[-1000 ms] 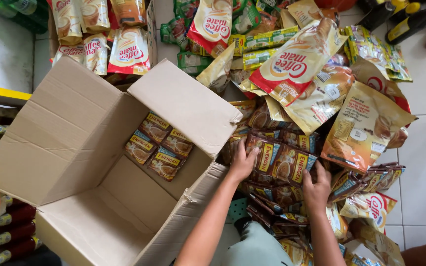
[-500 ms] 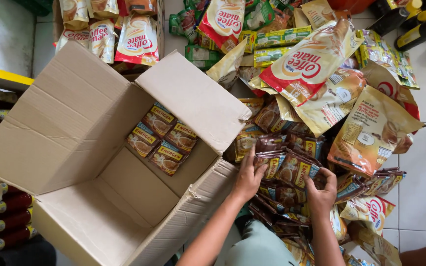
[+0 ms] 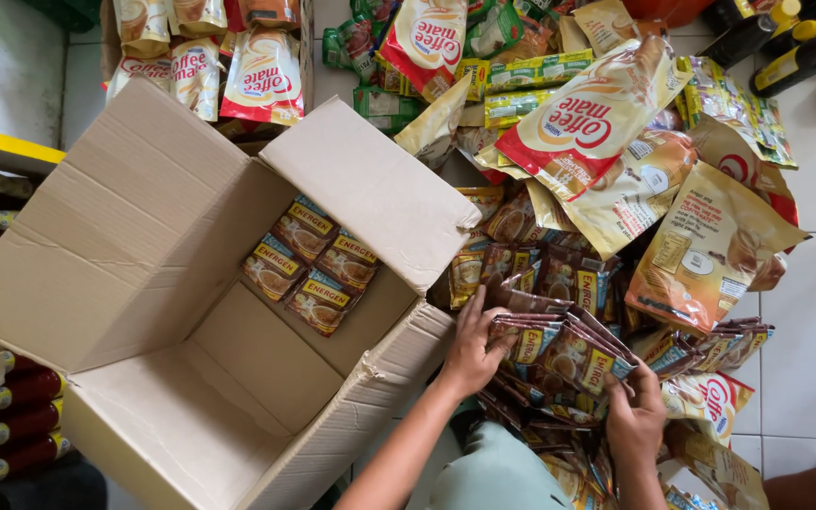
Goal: The person packs individual drink sachets from a floor pile into cardboard boxes.
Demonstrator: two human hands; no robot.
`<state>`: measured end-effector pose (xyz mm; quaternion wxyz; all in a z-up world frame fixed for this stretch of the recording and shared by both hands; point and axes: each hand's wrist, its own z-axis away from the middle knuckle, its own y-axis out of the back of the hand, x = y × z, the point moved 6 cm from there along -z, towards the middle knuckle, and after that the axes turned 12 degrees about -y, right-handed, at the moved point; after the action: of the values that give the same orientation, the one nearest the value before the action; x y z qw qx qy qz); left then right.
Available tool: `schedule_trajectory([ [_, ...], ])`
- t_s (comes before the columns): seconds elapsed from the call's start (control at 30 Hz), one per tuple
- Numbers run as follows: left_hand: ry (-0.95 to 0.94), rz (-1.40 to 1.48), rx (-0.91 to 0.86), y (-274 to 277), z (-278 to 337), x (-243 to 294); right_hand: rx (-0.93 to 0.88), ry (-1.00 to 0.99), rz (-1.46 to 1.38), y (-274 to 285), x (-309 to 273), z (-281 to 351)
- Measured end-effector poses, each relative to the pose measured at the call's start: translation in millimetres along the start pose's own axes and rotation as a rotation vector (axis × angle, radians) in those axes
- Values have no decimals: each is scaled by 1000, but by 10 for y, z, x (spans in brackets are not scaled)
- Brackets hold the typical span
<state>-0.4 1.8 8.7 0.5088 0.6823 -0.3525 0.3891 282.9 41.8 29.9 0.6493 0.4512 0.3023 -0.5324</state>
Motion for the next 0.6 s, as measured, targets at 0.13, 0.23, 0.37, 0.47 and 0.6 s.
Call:
schedule_trajectory([
  [0.13,-34,5,-13,-38,-24,51,-13,15,-22,148,126,-255],
  [0.23,-21,105,9,-5,-59,121,-58,42,-27,134,-12,-419],
  [0.37,0,179,42,181,-46,393,-166,-41,-141,236,89,-526],
  [0.47,29,228,88,322,139,576,-242,-83,-161,233,14,-400],
  [0.6,39,233,263,448,556,572,-399,-76,-80,103,58,-181],
])
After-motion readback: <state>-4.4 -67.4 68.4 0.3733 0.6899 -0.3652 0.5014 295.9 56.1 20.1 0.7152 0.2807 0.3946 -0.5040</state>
